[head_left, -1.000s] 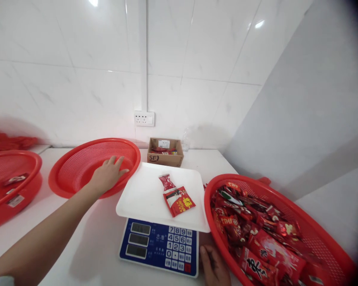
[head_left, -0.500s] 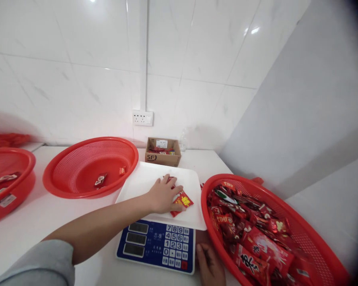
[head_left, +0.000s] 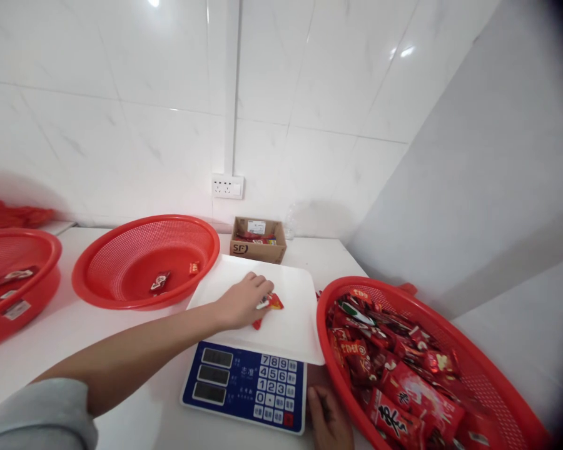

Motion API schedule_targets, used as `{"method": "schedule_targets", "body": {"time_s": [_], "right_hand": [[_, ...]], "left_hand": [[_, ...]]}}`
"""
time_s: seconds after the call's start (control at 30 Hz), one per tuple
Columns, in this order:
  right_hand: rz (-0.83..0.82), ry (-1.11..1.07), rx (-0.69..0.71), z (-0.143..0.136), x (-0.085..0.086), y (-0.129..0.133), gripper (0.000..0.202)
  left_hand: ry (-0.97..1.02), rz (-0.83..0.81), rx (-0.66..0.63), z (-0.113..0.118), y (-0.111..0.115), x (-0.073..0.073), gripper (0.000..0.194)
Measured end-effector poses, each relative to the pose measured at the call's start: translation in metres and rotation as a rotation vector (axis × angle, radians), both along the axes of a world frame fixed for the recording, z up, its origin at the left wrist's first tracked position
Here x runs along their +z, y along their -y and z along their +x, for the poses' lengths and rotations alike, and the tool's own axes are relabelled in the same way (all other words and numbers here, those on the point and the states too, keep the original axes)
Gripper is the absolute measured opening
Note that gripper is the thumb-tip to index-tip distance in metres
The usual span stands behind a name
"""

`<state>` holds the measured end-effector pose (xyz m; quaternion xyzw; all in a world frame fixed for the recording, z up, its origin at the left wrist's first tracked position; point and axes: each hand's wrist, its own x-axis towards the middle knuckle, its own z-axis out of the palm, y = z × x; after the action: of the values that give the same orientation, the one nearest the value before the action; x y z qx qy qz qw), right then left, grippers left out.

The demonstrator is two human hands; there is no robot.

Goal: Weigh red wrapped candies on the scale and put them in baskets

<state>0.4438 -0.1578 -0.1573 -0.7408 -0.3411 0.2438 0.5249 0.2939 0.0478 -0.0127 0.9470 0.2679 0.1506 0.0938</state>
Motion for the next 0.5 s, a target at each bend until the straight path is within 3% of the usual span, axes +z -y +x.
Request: {"method": "schedule_targets", "body": {"time_s": [0.1,0.27,0.37,0.5], "right_hand": [[-0.004,0.019,0.008,-0.001,0.003,0.0,0.052],[0.027,-0.019,0.008,-0.001,0.005,-0.001,0.047],[0.054,0.022,0.06,-0.001,0.006,-0.001,0.041],[0.145,0.171,0.141,-0.005,0.019,0.009,0.031]], "left_hand": [[0.085,0.058,0.13,-0.029,-0.015,0.012,0.024],[0.212,0.171,0.485,-0.089,-0.044,0.024,0.034],[0.231,0.19,0.643,-0.119,-0.055,0.016,0.045],[0.241,0.165,0.697,-0.14,-0.056,-0.002,0.06]]}}
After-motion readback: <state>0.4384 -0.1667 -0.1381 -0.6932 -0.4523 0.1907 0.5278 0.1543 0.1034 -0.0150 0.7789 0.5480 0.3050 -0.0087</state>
